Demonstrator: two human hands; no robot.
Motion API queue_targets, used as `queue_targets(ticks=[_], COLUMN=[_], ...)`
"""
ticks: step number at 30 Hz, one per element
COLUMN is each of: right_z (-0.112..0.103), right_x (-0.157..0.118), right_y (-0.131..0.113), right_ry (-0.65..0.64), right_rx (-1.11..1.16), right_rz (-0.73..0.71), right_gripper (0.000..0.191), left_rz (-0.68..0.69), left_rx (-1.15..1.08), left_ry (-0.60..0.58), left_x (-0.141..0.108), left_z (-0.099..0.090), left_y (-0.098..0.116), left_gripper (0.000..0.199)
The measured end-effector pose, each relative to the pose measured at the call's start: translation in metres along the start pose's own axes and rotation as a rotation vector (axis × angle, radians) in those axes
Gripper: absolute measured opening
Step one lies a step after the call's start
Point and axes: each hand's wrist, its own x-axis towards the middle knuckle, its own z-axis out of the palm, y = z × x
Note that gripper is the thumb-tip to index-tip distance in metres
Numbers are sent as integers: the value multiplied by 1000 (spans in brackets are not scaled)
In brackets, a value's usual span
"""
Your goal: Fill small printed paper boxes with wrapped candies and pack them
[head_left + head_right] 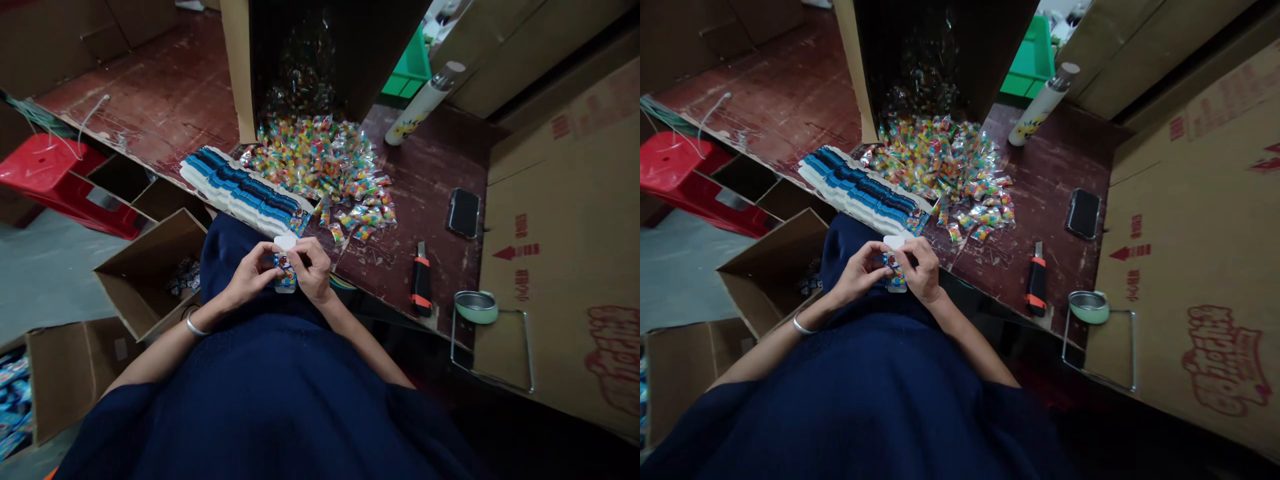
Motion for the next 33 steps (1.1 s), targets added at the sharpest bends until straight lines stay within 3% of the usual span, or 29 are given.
queue_targets(ticks=[6,8,13,17,23,27,31,33], right_z=[4,3,-8,-14,-16,-16,-28,-42], right_x=[5,9,22,29,28,17,10,13], right_y=[-5,-9,-16,-10,-7,-11,-5,7], right_ry=[23,-29,-176,-188,-201,-223,-326,-237], right_rx=[327,392,430,398,375,311,226,33], right_rz=[220,249,392,466,405,301,216,224], right_gripper=[23,26,34,32,32,30,27,27], left_rz=[52,49,43,14,-22,-49,-125,-172], left_rx=[70,75,98,112,136,111,110,155], left_ry=[101,113,98,29,1,27,-3,-70], left_x=[-1,-1,-1,-2,-3,-4,-4,-2], left_z=[1,0,-5,-8,-7,-4,-3,-9], left_y=[1,3,8,11,18,17,9,7], left_gripper=[44,45,44,49,62,45,38,37])
